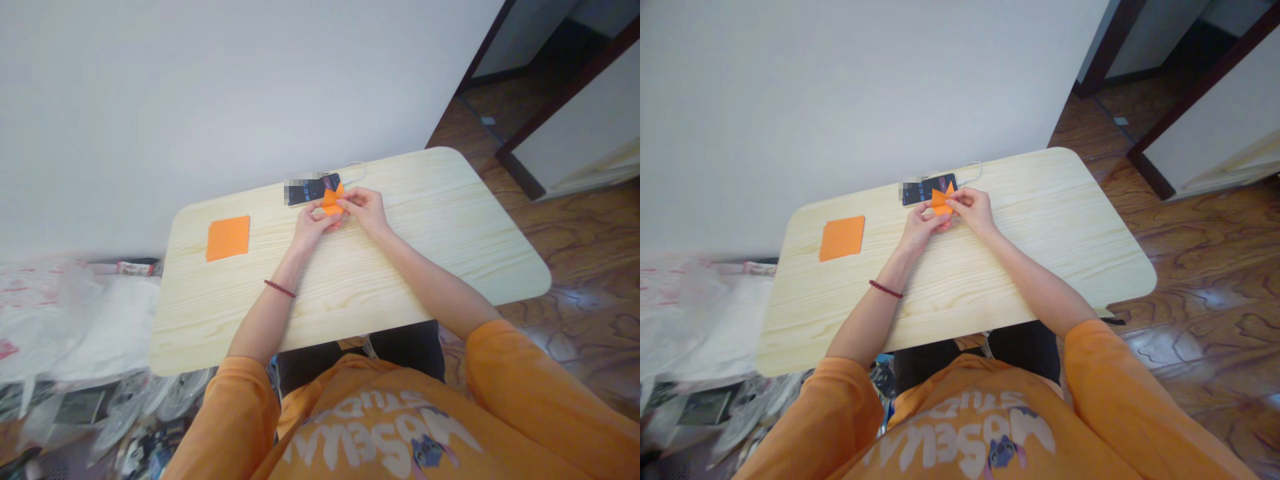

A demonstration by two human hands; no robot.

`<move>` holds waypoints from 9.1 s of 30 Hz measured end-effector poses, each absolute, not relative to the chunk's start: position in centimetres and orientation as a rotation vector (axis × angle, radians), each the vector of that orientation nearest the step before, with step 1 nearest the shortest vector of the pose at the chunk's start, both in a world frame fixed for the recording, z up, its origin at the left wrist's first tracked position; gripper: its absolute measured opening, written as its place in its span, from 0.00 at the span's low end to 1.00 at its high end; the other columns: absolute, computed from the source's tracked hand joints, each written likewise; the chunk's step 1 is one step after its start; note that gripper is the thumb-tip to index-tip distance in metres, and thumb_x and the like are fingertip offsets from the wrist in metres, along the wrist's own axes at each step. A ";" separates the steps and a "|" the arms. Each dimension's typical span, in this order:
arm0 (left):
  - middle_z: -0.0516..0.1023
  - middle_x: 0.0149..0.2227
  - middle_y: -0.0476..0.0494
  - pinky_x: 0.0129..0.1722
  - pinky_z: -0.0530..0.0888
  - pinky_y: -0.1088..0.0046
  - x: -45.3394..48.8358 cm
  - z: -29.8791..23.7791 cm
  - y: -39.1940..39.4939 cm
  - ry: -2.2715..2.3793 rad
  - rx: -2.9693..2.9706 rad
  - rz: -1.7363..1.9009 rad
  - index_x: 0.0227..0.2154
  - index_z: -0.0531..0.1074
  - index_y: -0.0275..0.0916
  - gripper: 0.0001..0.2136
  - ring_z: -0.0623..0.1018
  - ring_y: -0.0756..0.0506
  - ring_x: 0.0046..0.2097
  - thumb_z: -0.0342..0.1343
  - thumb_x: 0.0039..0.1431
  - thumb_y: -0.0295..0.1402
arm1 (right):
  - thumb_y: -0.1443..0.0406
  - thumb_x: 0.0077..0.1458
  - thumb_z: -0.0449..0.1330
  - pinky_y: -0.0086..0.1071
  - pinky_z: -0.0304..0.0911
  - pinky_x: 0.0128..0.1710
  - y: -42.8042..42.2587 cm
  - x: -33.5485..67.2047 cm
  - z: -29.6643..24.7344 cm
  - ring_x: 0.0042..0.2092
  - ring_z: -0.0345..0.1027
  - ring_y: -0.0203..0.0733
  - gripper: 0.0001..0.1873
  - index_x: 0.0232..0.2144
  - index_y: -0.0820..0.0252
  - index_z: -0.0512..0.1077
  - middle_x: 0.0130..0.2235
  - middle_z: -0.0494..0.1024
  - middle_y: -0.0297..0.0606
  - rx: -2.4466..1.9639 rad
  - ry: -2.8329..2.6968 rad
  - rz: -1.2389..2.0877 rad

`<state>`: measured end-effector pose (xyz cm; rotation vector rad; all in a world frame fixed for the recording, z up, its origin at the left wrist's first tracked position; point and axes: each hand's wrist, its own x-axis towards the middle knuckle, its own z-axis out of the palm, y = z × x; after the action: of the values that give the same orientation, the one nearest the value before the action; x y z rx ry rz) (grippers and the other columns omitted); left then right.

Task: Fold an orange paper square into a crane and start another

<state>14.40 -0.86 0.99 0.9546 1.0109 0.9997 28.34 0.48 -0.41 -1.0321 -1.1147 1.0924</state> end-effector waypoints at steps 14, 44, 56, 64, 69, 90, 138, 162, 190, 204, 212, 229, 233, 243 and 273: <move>0.80 0.25 0.49 0.37 0.78 0.68 14.4 0.8 -1.0 1.021 0.993 0.986 0.42 0.68 0.35 0.29 0.80 0.48 0.28 0.71 0.33 0.32 | 0.54 0.35 0.70 0.32 0.67 0.28 0.2 28.4 -0.3 0.26 0.69 0.36 0.17 0.24 0.59 0.71 0.25 0.75 0.34 -1.097 -1.166 1.053; 0.81 0.28 0.43 0.38 0.78 0.68 14.2 0.3 -0.6 0.960 0.963 0.948 0.42 0.69 0.33 0.26 0.80 0.47 0.30 0.70 0.38 0.31 | 0.55 0.33 0.70 0.31 0.67 0.25 0.7 28.8 -0.6 0.24 0.67 0.34 0.17 0.23 0.59 0.71 0.24 0.76 0.33 -1.103 -1.088 1.063; 0.81 0.29 0.43 0.44 0.76 0.64 14.0 0.5 -0.9 0.918 0.982 0.934 0.46 0.68 0.34 0.26 0.81 0.46 0.33 0.67 0.41 0.27 | 0.57 0.36 0.70 0.32 0.68 0.26 0.8 28.8 -0.9 0.26 0.69 0.36 0.16 0.24 0.60 0.71 0.25 0.76 0.34 -1.117 -1.089 1.057; 0.81 0.27 0.45 0.41 0.77 0.66 14.2 0.6 -0.8 0.990 0.970 0.978 0.50 0.66 0.33 0.29 0.81 0.46 0.32 0.64 0.41 0.26 | 0.56 0.34 0.70 0.32 0.69 0.26 0.9 29.0 -0.7 0.26 0.69 0.37 0.16 0.23 0.59 0.71 0.24 0.75 0.33 -1.100 -1.075 1.036; 0.80 0.26 0.47 0.40 0.77 0.66 14.4 0.6 -1.0 1.012 1.024 1.009 0.49 0.66 0.35 0.32 0.80 0.46 0.30 0.69 0.37 0.30 | 0.56 0.35 0.69 0.33 0.70 0.28 0.7 28.9 -0.7 0.27 0.70 0.38 0.16 0.24 0.58 0.71 0.25 0.76 0.33 -1.105 -1.086 1.025; 0.80 0.25 0.47 0.41 0.76 0.65 14.3 0.5 -1.1 0.982 0.994 1.006 0.47 0.67 0.33 0.30 0.80 0.46 0.30 0.67 0.37 0.26 | 0.56 0.38 0.69 0.27 0.63 0.22 1.3 29.3 -0.8 0.22 0.66 0.31 0.16 0.23 0.60 0.70 0.23 0.74 0.31 -1.073 -1.032 0.941; 0.80 0.32 0.43 0.38 0.77 0.69 14.6 0.8 -0.7 1.030 0.855 1.088 0.39 0.70 0.33 0.24 0.79 0.49 0.30 0.70 0.35 0.28 | 0.59 0.27 0.73 0.30 0.67 0.30 0.7 28.5 -0.6 0.26 0.68 0.33 0.24 0.30 0.59 0.72 0.25 0.75 0.30 -1.063 -1.060 1.294; 0.80 0.31 0.49 0.37 0.76 0.68 14.4 0.6 -0.4 1.017 0.924 1.074 0.49 0.63 0.42 0.34 0.79 0.48 0.30 0.68 0.36 0.27 | 0.63 0.34 0.68 0.26 0.59 0.24 1.1 29.1 -0.6 0.23 0.65 0.31 0.14 0.27 0.61 0.73 0.21 0.75 0.31 -1.060 -1.045 1.363; 0.77 0.32 0.45 0.38 0.74 0.69 14.3 1.1 -0.5 0.911 1.032 0.887 0.31 0.72 0.34 0.10 0.76 0.49 0.34 0.59 0.41 0.27 | 0.55 0.38 0.68 0.28 0.51 0.19 0.5 29.6 0.6 0.19 0.54 0.29 0.15 0.23 0.60 0.74 0.19 0.69 0.30 -1.087 -1.270 1.203; 0.79 0.28 0.47 0.37 0.74 0.72 14.4 -0.5 0.0 1.012 1.021 0.977 0.29 0.76 0.33 0.10 0.77 0.50 0.30 0.61 0.39 0.28 | 0.69 0.41 0.61 0.30 0.62 0.31 0.2 29.5 0.2 0.29 0.65 0.35 0.03 0.25 0.62 0.72 0.26 0.72 0.34 -1.247 -1.595 0.742; 0.78 0.24 0.48 0.30 0.72 0.75 14.6 -0.6 0.0 1.083 1.020 1.002 0.24 0.76 0.33 0.04 0.75 0.51 0.26 0.59 0.42 0.27 | 0.65 0.44 0.61 0.29 0.62 0.30 -0.3 29.2 0.6 0.30 0.64 0.35 0.04 0.24 0.62 0.72 0.28 0.71 0.35 -1.223 -1.573 0.727; 0.79 0.30 0.45 0.35 0.75 0.71 14.4 -1.0 0.1 0.986 0.946 1.074 0.30 0.77 0.33 0.13 0.76 0.49 0.30 0.66 0.42 0.36 | 0.56 0.42 0.67 0.27 0.52 0.22 0.3 29.8 0.6 0.21 0.55 0.29 0.16 0.27 0.65 0.76 0.18 0.68 0.30 -1.090 -1.271 1.204; 0.79 0.36 0.43 0.37 0.76 0.69 14.5 -0.8 0.0 0.948 0.949 1.096 0.30 0.77 0.34 0.13 0.77 0.48 0.33 0.67 0.42 0.36 | 0.54 0.41 0.67 0.27 0.51 0.22 0.4 29.9 0.6 0.21 0.54 0.28 0.18 0.27 0.65 0.77 0.18 0.68 0.30 -1.076 -1.274 1.266; 0.80 0.30 0.46 0.35 0.74 0.72 14.3 -1.1 0.2 0.991 1.008 1.051 0.31 0.77 0.34 0.15 0.77 0.49 0.31 0.66 0.41 0.38 | 0.50 0.39 0.68 0.26 0.48 0.20 0.7 29.9 0.0 0.20 0.53 0.27 0.22 0.22 0.66 0.75 0.17 0.67 0.31 -1.086 -1.218 1.329; 0.77 0.23 0.52 0.29 0.71 0.77 14.3 -0.8 0.0 0.977 1.106 1.073 0.29 0.56 0.41 0.22 0.79 0.47 0.29 0.67 0.41 0.36 | 0.56 0.35 0.71 0.26 0.46 0.18 0.6 30.2 0.0 0.20 0.52 0.26 0.19 0.25 0.66 0.76 0.17 0.68 0.31 -1.111 -1.175 1.420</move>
<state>14.32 -0.05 -0.81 1.1056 0.9771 1.0726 30.22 0.63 0.02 -1.1113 -1.1751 1.4197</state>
